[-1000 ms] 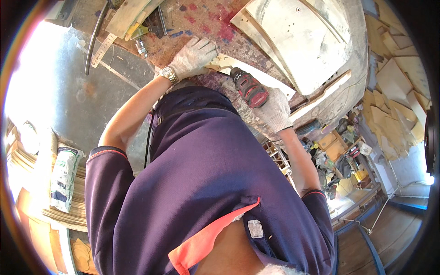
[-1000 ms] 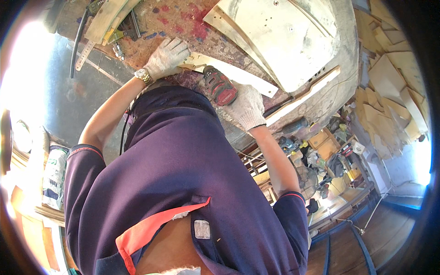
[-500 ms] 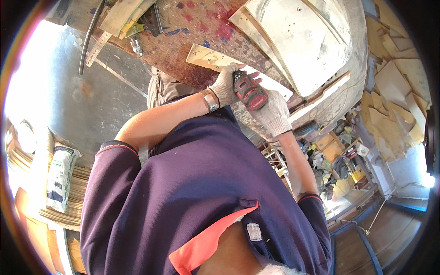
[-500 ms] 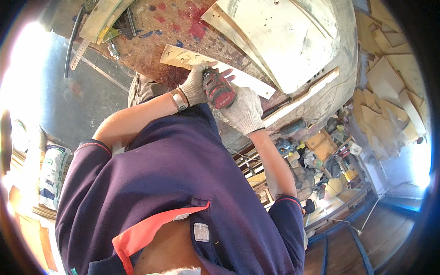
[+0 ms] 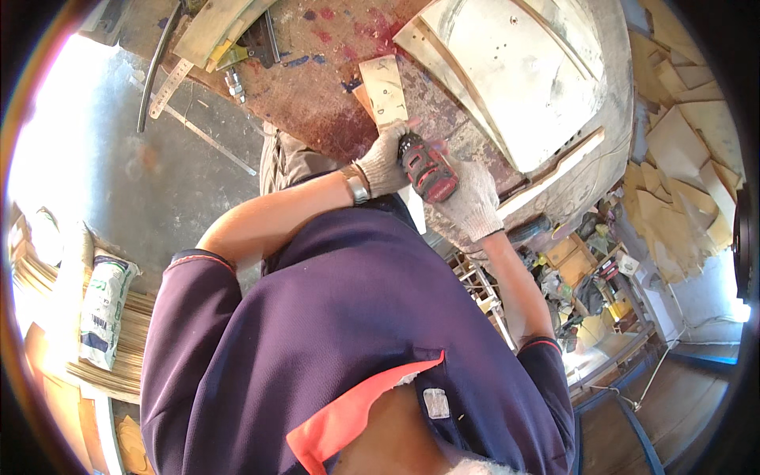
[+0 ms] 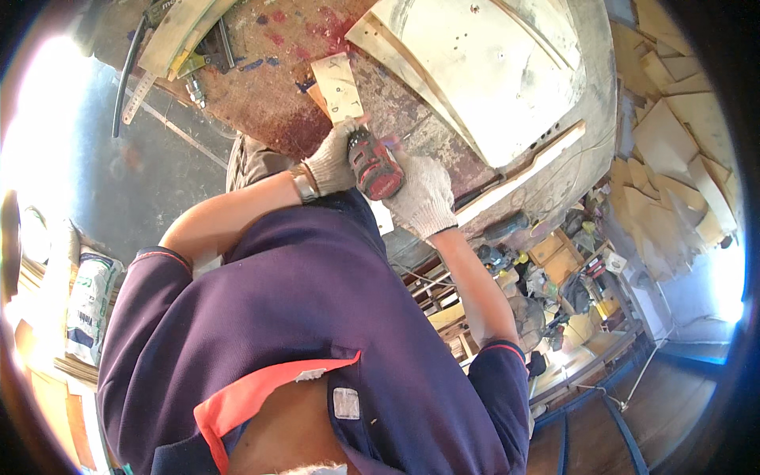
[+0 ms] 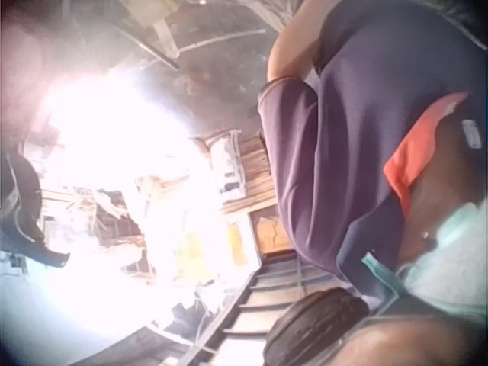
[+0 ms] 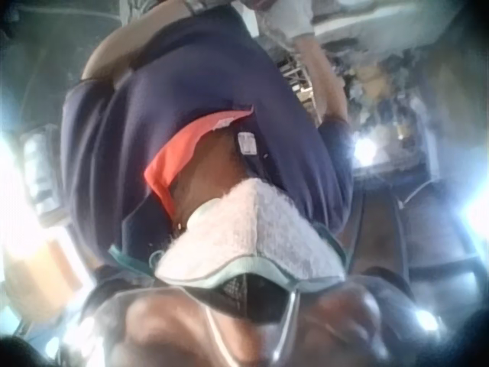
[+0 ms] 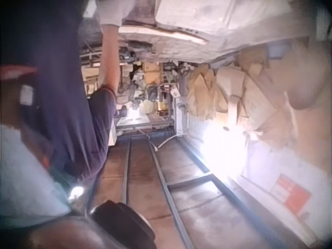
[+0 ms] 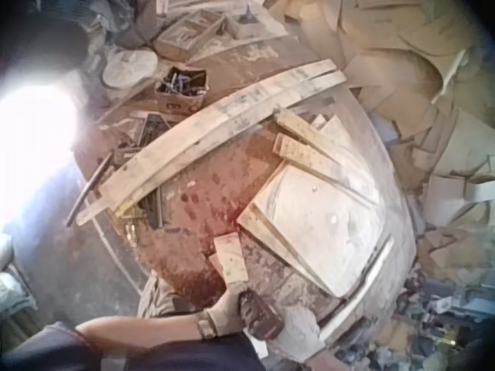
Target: The person marks holes on wooden planks with a pen, then uses a cordless drill to create holes in the planks. The person handles multiple planks and a drill, working at a cluttered workbench.
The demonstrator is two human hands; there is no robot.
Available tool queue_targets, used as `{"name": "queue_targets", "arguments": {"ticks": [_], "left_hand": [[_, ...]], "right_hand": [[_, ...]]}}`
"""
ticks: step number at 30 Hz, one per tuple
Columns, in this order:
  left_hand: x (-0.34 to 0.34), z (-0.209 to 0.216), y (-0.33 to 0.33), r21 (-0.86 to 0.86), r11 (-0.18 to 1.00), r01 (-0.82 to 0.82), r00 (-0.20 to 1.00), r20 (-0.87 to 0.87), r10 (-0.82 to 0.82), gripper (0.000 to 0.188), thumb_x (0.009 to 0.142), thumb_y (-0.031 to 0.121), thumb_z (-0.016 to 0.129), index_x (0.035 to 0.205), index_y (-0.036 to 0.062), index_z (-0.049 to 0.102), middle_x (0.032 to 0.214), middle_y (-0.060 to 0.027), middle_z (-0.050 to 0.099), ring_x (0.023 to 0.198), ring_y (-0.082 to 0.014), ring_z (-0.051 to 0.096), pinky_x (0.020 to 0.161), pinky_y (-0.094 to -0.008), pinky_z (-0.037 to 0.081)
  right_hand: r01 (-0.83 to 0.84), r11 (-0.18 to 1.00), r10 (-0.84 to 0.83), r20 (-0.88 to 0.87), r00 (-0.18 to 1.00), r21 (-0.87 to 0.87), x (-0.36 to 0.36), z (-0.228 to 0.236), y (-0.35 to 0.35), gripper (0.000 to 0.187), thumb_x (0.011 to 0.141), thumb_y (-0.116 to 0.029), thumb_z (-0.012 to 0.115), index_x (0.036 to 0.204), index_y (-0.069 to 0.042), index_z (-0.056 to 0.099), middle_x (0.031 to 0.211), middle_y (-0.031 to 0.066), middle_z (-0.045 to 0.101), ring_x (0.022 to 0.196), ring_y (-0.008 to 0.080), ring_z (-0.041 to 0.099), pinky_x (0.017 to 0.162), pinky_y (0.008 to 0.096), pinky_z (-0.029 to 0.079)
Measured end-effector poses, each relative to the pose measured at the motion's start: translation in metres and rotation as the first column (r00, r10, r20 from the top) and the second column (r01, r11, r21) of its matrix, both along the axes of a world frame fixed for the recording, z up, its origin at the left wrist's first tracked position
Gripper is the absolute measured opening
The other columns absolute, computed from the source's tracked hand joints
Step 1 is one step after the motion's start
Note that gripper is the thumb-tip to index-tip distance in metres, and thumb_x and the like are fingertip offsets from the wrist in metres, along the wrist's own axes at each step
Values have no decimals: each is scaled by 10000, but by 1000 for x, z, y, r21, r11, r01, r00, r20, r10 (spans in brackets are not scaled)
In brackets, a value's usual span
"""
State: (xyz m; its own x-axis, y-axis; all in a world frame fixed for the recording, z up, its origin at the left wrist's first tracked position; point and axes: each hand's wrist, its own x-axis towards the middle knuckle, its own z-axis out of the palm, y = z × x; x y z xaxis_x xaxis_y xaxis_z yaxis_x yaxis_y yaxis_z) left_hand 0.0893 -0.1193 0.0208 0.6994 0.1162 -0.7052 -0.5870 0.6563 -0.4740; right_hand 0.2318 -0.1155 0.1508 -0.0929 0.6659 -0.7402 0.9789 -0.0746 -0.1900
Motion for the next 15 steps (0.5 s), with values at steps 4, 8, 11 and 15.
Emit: {"name": "queue_targets", "arguments": {"ticks": [4, 8, 11, 15], "left_hand": [[-55, 21, 5, 421, 728, 541, 787, -559, -262, 302, 1040, 363, 549, 1023, 76, 640, 935, -100, 720, 852, -293, 703, 815, -413, 556], [-89, 4, 47, 310, 269, 912, 201, -909, 365, 195, 927, 256, 679, 1017, 86, 645, 836, -143, 686, 792, -330, 686, 742, -413, 527], [-81, -27, 84, -10, 15, 1000, -18, -530, 848, 267, 874, 281, 735, 1046, 97, 646, 1001, -104, 667, 908, -328, 663, 787, -458, 538], [-73, -45, 82, -179, -95, 979, -31, -595, 803, 337, 863, 362, 743, 1050, 97, 654, 1068, -106, 671, 934, -315, 674, 771, -464, 551]], "right_hand": [[46, 999, -46, 8, 999, -12, -3, 2, -1, 335, 780, -322, 782, 997, -86, 684, 816, 215, 709, 833, 425, 708, 750, 529, 558], [11, 999, -10, 42, 999, -31, -15, 6, -3, 343, 775, -352, 778, 957, -82, 673, 822, 215, 707, 840, 429, 707, 748, 527, 559], [-74, 996, 76, 49, 996, -42, -24, 5, -6, 375, 770, -391, 779, 950, -80, 671, 822, 216, 706, 844, 427, 709, 743, 533, 557], [-39, 998, 40, 21, 999, -43, -24, 4, -6, 394, 778, -411, 771, 961, -78, 668, 831, 221, 712, 850, 423, 715, 748, 533, 561]]}}
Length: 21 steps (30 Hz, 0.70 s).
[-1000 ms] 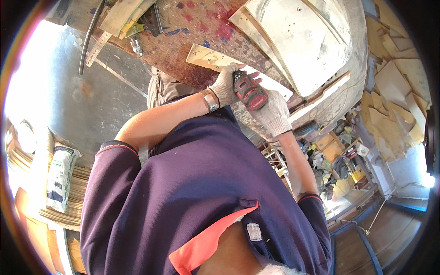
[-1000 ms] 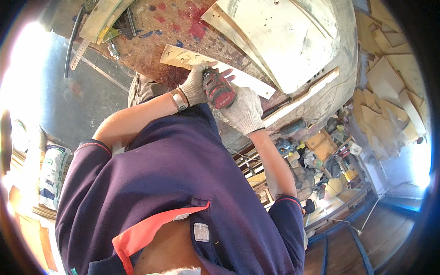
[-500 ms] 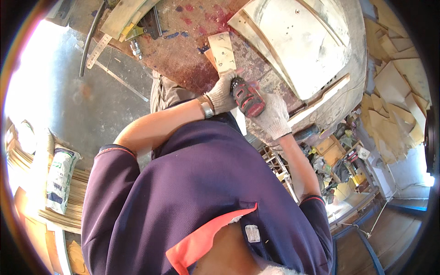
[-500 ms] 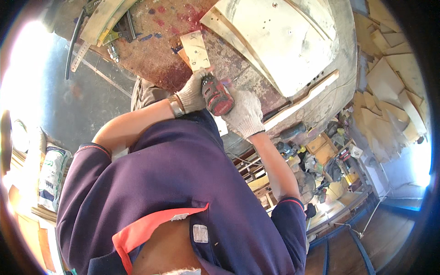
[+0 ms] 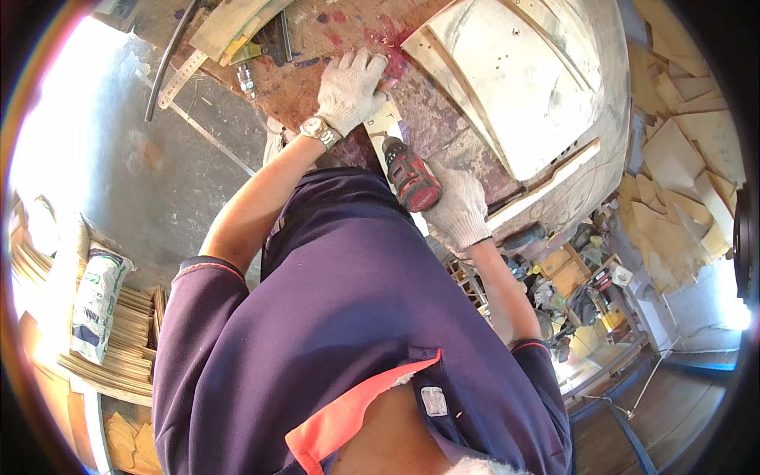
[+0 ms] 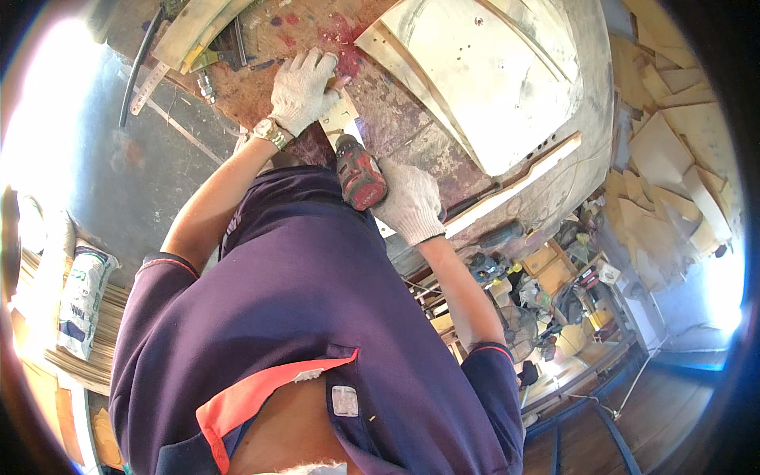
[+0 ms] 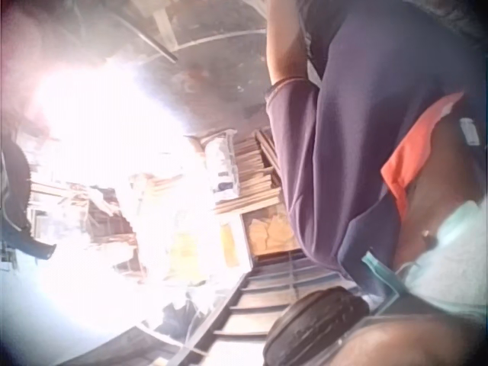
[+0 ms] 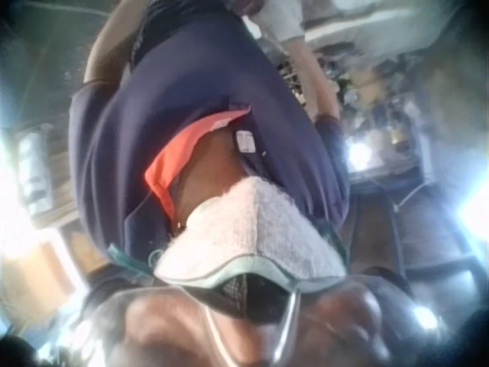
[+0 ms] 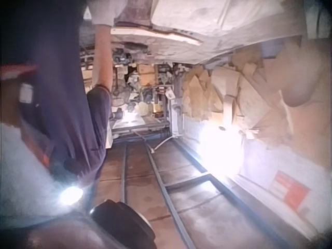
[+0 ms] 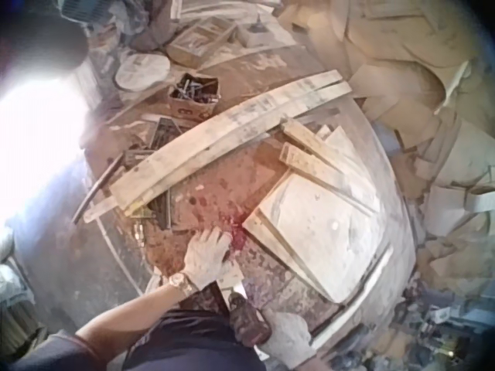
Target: The person marks holes on wooden planks with a pen, then uses a cordless drill to create holes in the planks. The person handles multiple planks and a drill, working at a cluttered workbench.
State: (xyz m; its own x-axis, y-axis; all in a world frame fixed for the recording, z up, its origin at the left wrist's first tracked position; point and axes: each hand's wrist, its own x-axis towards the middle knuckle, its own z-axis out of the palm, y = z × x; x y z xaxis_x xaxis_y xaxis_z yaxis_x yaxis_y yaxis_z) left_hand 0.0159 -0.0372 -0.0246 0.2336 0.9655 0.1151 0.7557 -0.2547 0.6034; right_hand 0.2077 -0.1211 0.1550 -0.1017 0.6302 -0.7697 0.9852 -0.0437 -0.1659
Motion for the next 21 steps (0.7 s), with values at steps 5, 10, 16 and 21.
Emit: {"name": "queue_targets", "arguments": {"ticks": [5, 10, 16, 21], "left_hand": [[12, -5, 14, -281, 958, -51, 996, -89, 27, 327, 876, 424, 708, 904, 101, 668, 908, -129, 712, 818, -343, 708, 667, -495, 554], [10, -2, 29, -123, 983, -135, 991, -3, 136, 268, 877, 369, 703, 859, 102, 690, 787, -113, 697, 740, -343, 704, 642, -461, 552], [10, -10, 43, 147, 972, -183, 982, -23, 188, 301, 795, 344, 758, 998, 132, 689, 1024, -114, 668, 989, -337, 654, 863, -475, 517], [19, -14, 28, -53, 975, -217, 975, -55, 214, 399, 707, 285, 782, 1062, 143, 670, 1169, -97, 603, 1154, -334, 552, 999, -564, 426]], "right_hand": [[55, 995, -50, 69, 996, -77, -7, 4, 3, 459, 772, -376, 792, 1135, -113, 694, 840, 207, 724, 850, 416, 713, 769, 526, 550], [36, 998, -31, 90, 995, -57, -10, 22, 12, 483, 770, -372, 789, 1150, -93, 687, 853, 218, 721, 879, 418, 713, 785, 530, 550], [33, 999, -32, 59, 998, -10, -9, 1, 27, 473, 754, -350, 802, 1154, -121, 694, 871, 203, 724, 877, 416, 709, 789, 523, 555], [66, 998, -65, 16, 998, -20, -4, -7, 23, 430, 760, -360, 804, 1111, -130, 712, 875, 202, 726, 866, 416, 707, 776, 509, 565]]}}
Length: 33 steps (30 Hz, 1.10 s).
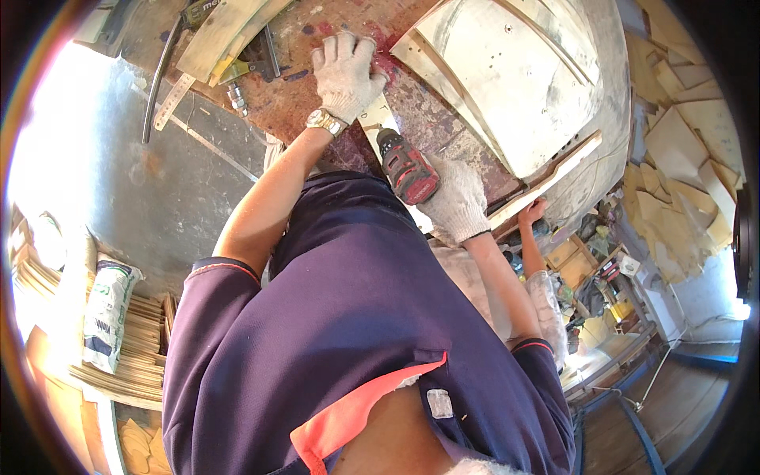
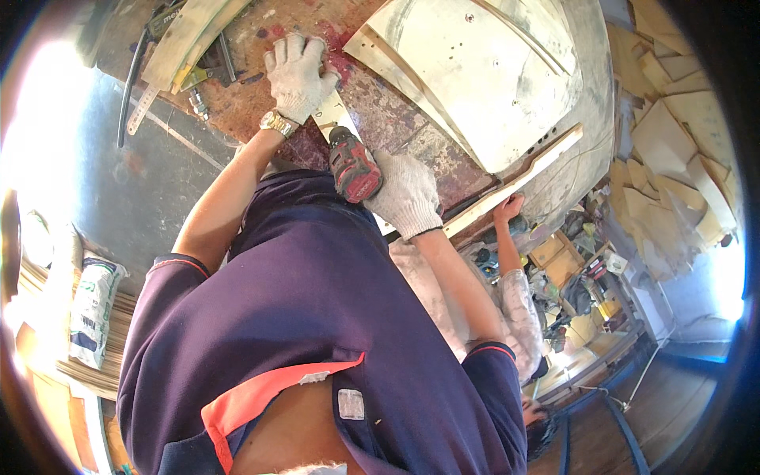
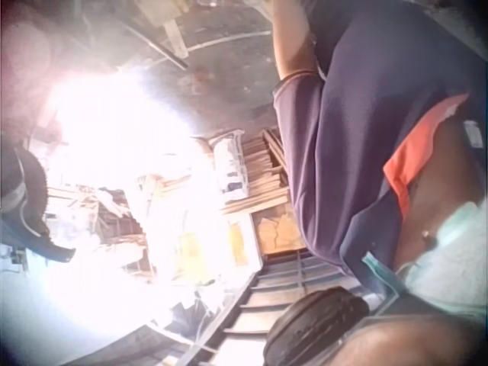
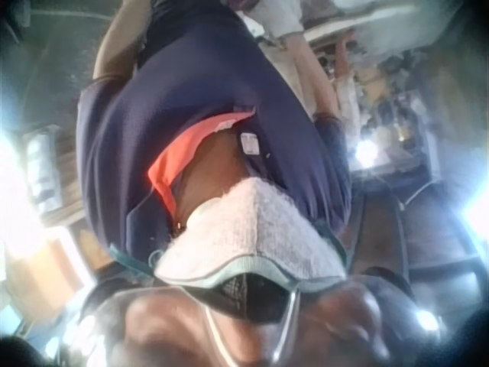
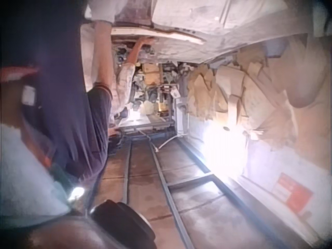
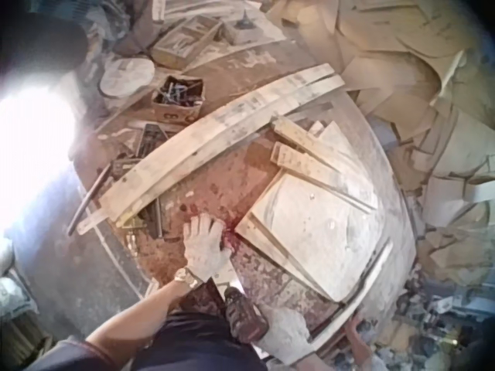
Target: The person marks holes on wooden planks with a pen, then uses a cordless drill to create holes in the planks. The person handles multiple planks and a drill, working at a cluttered workbench.
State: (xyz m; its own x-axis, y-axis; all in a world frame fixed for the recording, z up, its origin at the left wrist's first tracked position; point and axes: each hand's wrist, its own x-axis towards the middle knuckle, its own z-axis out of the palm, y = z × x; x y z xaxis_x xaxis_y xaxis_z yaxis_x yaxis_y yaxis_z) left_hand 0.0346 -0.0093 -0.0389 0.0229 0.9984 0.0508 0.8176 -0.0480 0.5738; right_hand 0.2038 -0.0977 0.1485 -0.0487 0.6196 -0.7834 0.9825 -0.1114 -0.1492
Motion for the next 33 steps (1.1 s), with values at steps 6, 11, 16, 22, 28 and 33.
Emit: {"name": "queue_targets", "arguments": {"ticks": [6, 11, 16, 22, 28, 33], "left_hand": [[1, -12, 6, 105, 990, 92, 991, 90, -101, 417, 699, 215, 772, 1094, 148, 654, 1519, -103, 529, 1467, -392, 400, 1203, -662, 252], [1, -16, 5, 99, 990, 105, 990, 82, -113, 420, 693, 191, 771, 1091, 147, 645, 1537, -105, 523, 1483, -394, 398, 1194, -669, 262], [2, -15, 4, 31, 995, 98, 972, 212, -102, 381, 691, 153, 760, 1049, 147, 629, 1484, -102, 577, 1447, -366, 458, 1180, -649, 291], [1, -13, 4, 35, 993, 117, 969, 215, -122, 353, 689, 127, 744, 1023, 144, 628, 1511, -109, 557, 1455, -363, 451, 1175, -621, 319], [1, -9, 7, -28, 993, 115, 942, 322, -100, 324, 685, 132, 753, 981, 137, 623, 1473, -106, 595, 1389, -366, 518, 1159, -549, 372], [-2, -24, -7, 57, 992, 113, 958, 258, -124, 343, 705, 112, 761, 1038, 105, 682, 1198, -103, 700, 1103, -335, 650, 1073, -444, 474]], "right_hand": [[-2, 999, 3, 19, 1000, -41, 2, 2, 6, 439, 752, -397, 805, 1092, -129, 733, 869, 198, 725, 866, 422, 701, 776, 508, 565], [29, 998, -29, 0, 1000, -58, -3, 6, 7, 421, 748, -412, 806, 1048, -124, 748, 879, 200, 726, 881, 420, 700, 790, 513, 560], [47, 999, -47, -9, 999, 2, -5, 9, 10, 386, 745, -410, 787, 967, -98, 743, 846, 206, 727, 855, 417, 723, 774, 522, 580], [7, 1000, -7, 6, 1000, -11, -4, 6, 12, 387, 754, -421, 780, 956, -93, 741, 863, 209, 733, 879, 406, 729, 782, 520, 582], [19, 997, -17, 23, 1000, -81, -4, 5, 15, 380, 751, -410, 782, 940, -85, 721, 826, 202, 712, 863, 421, 705, 779, 520, 554], [-56, 990, 58, 8, 998, -133, -5, 8, 22, 365, 752, -404, 771, 948, -98, 742, 828, 213, 719, 832, 413, 722, 741, 506, 577]]}}
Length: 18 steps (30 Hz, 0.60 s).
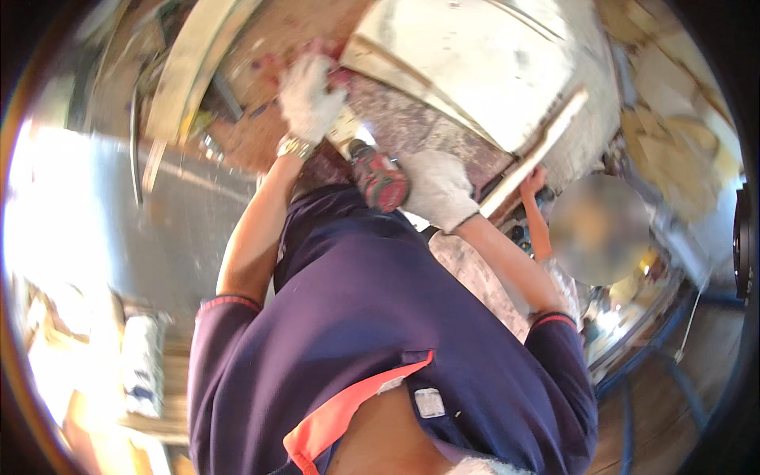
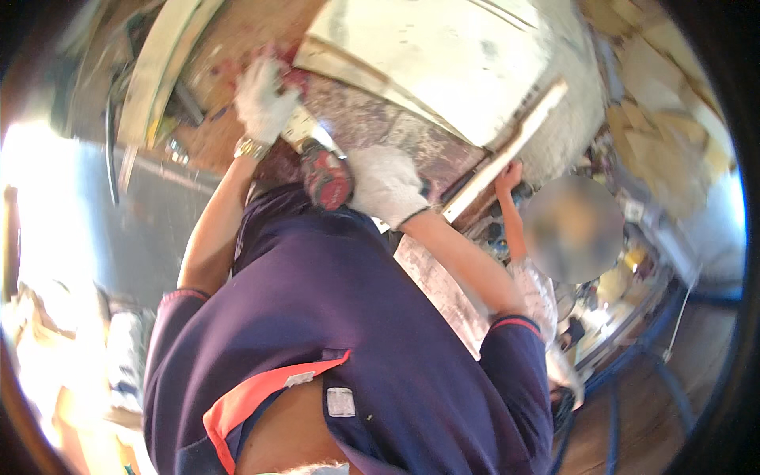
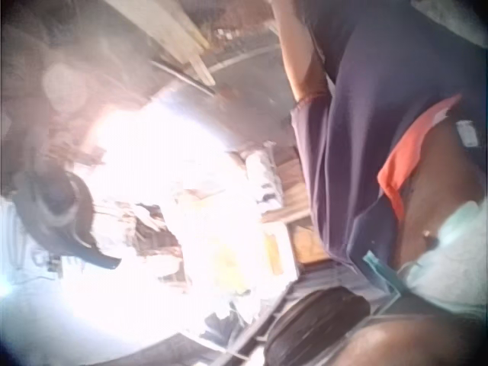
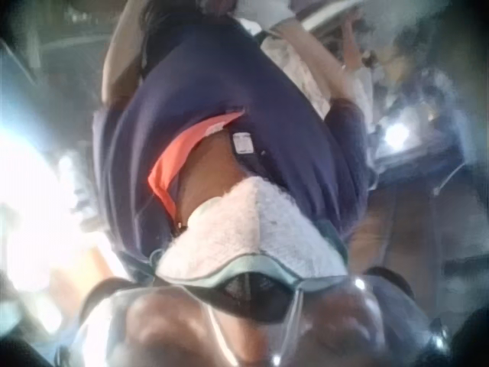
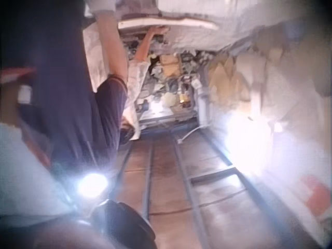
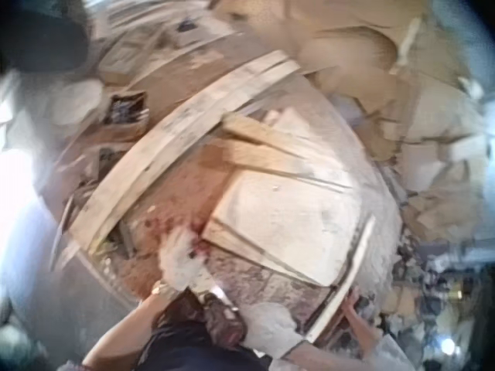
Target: The person marks holes on wooden planks with a pen, then uses a cordless drill to create holes in the planks. The person handles multiple planks and a drill, working at a cluttered workbench.
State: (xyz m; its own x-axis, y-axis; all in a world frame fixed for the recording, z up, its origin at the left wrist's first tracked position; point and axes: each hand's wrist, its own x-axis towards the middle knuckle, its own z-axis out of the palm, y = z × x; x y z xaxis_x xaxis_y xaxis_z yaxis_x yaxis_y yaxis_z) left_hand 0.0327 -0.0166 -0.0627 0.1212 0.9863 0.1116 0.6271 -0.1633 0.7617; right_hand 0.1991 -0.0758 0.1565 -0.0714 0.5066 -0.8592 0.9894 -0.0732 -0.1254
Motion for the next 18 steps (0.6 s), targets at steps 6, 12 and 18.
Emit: {"name": "queue_targets", "arguments": {"ticks": [6, 12, 18], "left_hand": [[-1, -20, 0, -243, 970, -23, 989, 139, 59, 565, 750, 174, 813, 1277, 14, 685, 1379, -200, 655, 1307, -378, 582, 1134, -484, 418], [3, -6, 11, 179, 981, 76, 993, -101, -58, 344, 781, 109, 746, 1108, 41, 667, 1417, -142, 644, 1343, -365, 564, 1157, -478, 388], [-29, 24, 20, 53, 913, 404, 899, -206, -386, 630, 808, 278, 816, 1369, 65, 624, 1415, -184, 613, 1344, -365, 528, 1162, -461, 382]], "right_hand": [[179, 983, -175, -90, 980, 36, 6, 22, 1, 310, 684, -196, 746, 912, 7, 795, 929, 252, 750, 932, 402, 752, 827, 475, 600], [246, 954, -221, -148, 964, 173, 14, 46, -4, 287, 695, -239, 769, 882, -21, 789, 888, 243, 741, 916, 395, 744, 816, 470, 599], [572, 798, -525, -246, 815, 189, 32, 64, -29, 329, 737, -292, 743, 1015, -123, 793, 965, 248, 741, 919, 428, 724, 822, 497, 581]]}}
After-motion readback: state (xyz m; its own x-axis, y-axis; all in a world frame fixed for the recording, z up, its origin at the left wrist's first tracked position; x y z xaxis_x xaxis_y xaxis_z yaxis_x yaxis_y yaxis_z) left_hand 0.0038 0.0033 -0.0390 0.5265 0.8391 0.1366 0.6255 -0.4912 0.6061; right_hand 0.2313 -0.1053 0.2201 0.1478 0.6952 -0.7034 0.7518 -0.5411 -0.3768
